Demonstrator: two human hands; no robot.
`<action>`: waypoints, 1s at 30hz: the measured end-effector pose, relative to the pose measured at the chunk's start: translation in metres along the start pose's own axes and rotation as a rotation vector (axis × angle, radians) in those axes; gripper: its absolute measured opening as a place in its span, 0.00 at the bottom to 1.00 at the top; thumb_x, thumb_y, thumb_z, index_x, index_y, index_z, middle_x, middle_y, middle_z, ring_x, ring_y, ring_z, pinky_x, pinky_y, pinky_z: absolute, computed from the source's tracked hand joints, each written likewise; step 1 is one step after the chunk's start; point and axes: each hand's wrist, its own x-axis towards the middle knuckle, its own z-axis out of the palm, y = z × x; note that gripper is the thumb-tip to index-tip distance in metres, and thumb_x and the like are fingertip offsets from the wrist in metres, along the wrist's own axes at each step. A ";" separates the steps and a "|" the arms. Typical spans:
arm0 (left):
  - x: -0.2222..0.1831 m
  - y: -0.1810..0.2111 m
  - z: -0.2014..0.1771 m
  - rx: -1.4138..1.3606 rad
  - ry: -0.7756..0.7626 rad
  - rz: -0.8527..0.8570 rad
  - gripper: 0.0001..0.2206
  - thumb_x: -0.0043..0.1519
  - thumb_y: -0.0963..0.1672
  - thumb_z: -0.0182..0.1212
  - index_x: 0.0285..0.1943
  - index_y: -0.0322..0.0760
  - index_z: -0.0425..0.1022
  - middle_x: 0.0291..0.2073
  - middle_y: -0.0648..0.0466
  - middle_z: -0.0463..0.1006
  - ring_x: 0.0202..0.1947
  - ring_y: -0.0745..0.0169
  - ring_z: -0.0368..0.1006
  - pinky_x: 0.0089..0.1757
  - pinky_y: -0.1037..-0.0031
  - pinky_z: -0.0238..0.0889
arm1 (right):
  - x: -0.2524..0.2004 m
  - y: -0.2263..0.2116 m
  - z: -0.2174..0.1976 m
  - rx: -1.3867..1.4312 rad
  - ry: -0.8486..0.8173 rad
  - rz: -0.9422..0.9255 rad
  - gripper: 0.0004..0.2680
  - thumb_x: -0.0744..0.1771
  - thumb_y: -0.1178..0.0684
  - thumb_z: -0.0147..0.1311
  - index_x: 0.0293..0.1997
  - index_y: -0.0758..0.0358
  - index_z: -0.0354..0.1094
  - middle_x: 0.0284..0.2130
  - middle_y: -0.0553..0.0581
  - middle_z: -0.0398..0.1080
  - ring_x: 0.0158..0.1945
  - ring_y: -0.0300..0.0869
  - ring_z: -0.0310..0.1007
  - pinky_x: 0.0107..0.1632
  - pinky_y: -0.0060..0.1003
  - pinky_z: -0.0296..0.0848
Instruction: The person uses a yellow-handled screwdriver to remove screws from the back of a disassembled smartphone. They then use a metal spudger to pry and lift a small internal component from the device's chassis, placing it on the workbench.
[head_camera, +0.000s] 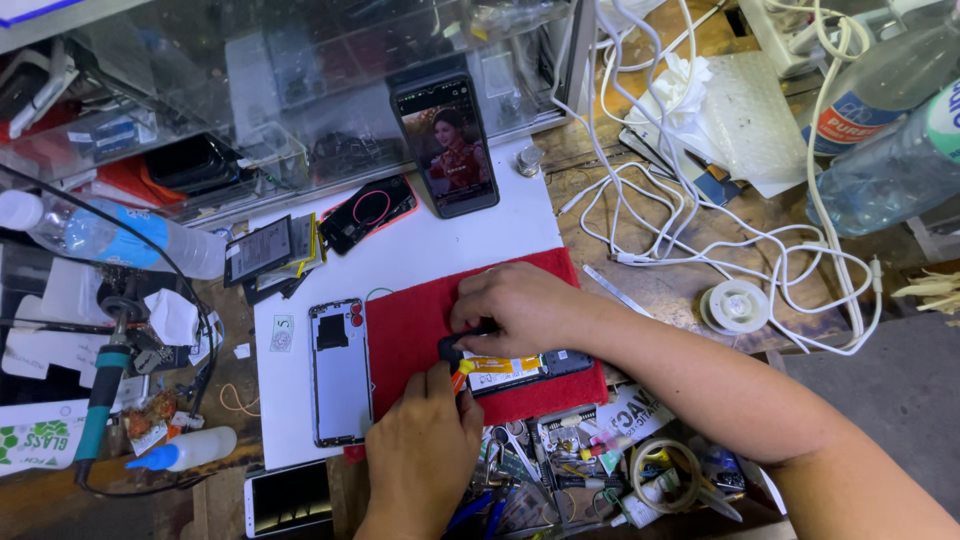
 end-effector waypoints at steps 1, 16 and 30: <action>0.000 0.001 0.000 0.020 -0.016 -0.009 0.15 0.56 0.47 0.62 0.49 0.36 0.74 0.34 0.43 0.79 0.29 0.41 0.80 0.29 0.53 0.72 | 0.000 -0.001 0.000 -0.006 -0.015 0.012 0.07 0.62 0.48 0.64 0.36 0.57 0.75 0.28 0.53 0.72 0.33 0.49 0.75 0.34 0.46 0.70; 0.000 0.012 0.019 0.230 0.064 0.051 0.12 0.53 0.46 0.67 0.38 0.36 0.73 0.30 0.47 0.78 0.27 0.48 0.80 0.26 0.62 0.73 | -0.002 -0.004 0.001 -0.028 -0.035 0.047 0.09 0.63 0.45 0.63 0.36 0.57 0.74 0.29 0.54 0.72 0.33 0.52 0.75 0.35 0.48 0.70; 0.003 -0.008 -0.006 -0.051 0.059 -0.020 0.10 0.53 0.46 0.67 0.38 0.37 0.79 0.32 0.44 0.83 0.30 0.40 0.79 0.33 0.53 0.71 | 0.000 -0.001 0.001 -0.019 -0.030 0.044 0.08 0.63 0.45 0.62 0.34 0.57 0.74 0.29 0.53 0.72 0.33 0.51 0.75 0.35 0.47 0.71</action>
